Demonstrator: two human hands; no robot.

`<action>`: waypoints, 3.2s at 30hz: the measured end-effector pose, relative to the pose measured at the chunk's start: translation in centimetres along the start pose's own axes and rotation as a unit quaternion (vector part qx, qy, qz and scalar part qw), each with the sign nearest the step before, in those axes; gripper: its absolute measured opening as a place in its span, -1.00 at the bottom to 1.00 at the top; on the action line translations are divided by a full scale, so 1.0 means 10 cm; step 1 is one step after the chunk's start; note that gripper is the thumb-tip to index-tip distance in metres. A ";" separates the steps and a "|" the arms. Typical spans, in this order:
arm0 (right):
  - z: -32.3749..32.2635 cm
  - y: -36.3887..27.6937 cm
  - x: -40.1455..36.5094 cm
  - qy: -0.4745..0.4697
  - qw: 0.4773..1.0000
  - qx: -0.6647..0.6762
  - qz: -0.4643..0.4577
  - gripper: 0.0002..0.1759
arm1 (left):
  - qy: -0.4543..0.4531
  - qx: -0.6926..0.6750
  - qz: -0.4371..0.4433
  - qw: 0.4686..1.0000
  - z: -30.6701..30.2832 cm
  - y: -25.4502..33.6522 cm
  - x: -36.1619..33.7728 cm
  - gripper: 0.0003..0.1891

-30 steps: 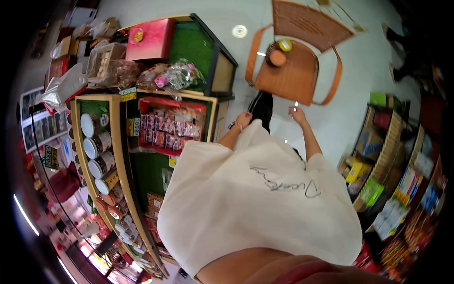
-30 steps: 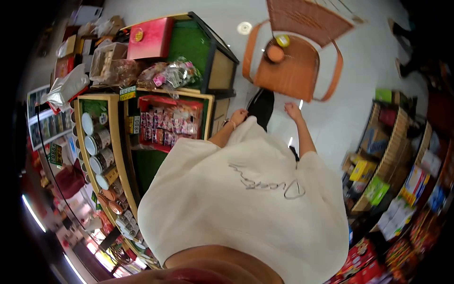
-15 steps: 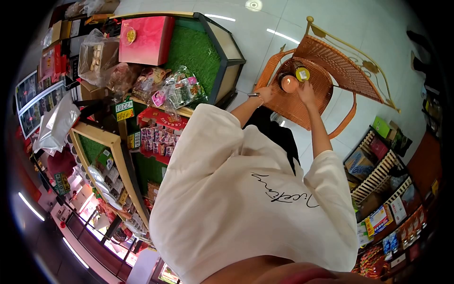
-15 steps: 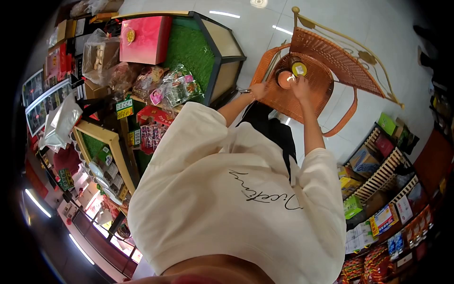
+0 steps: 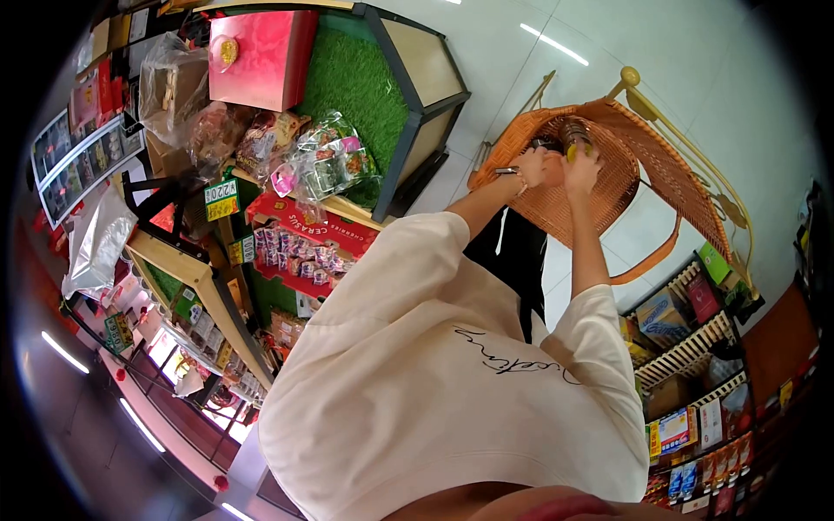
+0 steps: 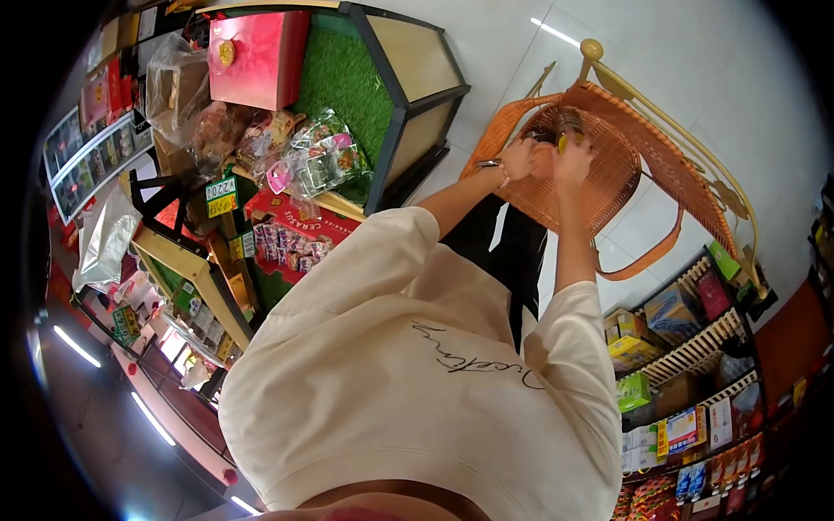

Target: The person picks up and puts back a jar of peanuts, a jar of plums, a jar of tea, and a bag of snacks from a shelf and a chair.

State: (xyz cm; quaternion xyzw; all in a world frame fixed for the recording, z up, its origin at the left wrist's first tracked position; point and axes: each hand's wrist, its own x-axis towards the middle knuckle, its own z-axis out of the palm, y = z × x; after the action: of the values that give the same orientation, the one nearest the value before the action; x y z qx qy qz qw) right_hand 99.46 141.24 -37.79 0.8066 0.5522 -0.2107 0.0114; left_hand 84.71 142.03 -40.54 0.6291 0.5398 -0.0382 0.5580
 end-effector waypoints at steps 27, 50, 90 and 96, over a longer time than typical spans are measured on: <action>-3.67 -0.39 -2.20 -0.054 0.957 0.147 -0.243 -0.12 | 0.121 -0.164 0.375 0.904 -0.36 1.88 -2.32 -0.12; -3.30 -0.62 -3.30 -0.549 0.555 0.414 -0.468 0.10 | 0.585 -0.280 0.234 0.724 0.33 2.46 -5.33 0.06; -1.03 -1.02 -10.30 -0.934 0.154 -0.054 -0.318 -0.06 | 0.973 -0.214 0.028 0.080 4.53 0.52 -9.93 -0.07; -0.60 -1.68 -11.33 -0.931 0.151 -0.051 -0.327 -0.04 | 0.969 -0.228 0.034 0.088 4.48 -0.26 -10.92 -0.07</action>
State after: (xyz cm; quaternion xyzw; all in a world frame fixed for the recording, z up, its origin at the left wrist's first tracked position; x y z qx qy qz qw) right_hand 52.24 48.92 11.27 -0.2559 0.3475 -0.7584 0.4884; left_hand 62.47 38.68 11.96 -0.0169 0.5756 0.7483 -0.3293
